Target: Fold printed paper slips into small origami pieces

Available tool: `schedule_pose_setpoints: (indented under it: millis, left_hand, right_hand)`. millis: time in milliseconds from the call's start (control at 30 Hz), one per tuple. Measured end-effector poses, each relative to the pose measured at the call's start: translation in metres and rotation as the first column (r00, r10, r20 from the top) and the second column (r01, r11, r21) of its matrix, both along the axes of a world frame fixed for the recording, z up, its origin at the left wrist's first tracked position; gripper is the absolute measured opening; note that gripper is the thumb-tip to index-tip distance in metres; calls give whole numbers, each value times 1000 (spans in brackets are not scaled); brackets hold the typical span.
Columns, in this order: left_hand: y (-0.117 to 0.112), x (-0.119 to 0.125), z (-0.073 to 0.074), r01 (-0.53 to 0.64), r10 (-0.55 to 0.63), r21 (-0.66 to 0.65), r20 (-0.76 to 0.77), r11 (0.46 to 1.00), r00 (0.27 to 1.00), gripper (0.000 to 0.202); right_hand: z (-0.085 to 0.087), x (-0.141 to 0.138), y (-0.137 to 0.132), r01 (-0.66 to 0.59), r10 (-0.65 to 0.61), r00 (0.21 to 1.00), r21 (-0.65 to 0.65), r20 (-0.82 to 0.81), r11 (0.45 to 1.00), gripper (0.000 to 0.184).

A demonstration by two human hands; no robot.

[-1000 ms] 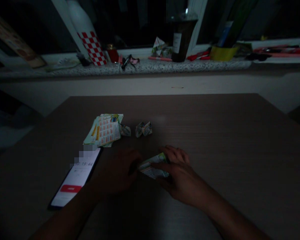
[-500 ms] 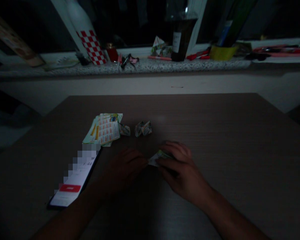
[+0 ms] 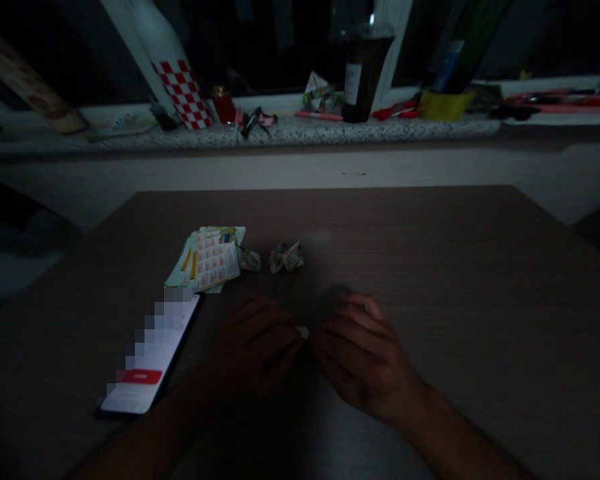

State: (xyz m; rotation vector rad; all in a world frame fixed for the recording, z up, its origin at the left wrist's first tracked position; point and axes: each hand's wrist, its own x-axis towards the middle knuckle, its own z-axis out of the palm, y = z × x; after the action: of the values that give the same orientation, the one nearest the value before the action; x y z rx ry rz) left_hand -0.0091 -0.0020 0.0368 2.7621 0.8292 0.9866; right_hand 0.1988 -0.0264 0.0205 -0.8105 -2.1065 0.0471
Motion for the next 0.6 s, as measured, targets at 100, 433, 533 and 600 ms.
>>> schedule_pose_setpoints:
  millis: [100,433,533,600]
  left_hand:
    - [-1,4,1,13,-13,19,25,1000,1000,7]
    - [5,9,1,34,-34,41,-2,999,999,10]
    - [5,10,1,19,-18,53,-13,998,1000,12]
    - [6,9,1,10,-9,45,-8,999,1000,11]
  right_hand:
    - [0,0,-1,-11,11,999,-18,36,1000,18]
    - [3,-4,-3,-19,20,997,-22,74,1000,13]
    - [3,-5,-3,-12,12,999,-8,53,1000,17]
    - [3,-5,-4,0,0,1000,12,21,1000,21]
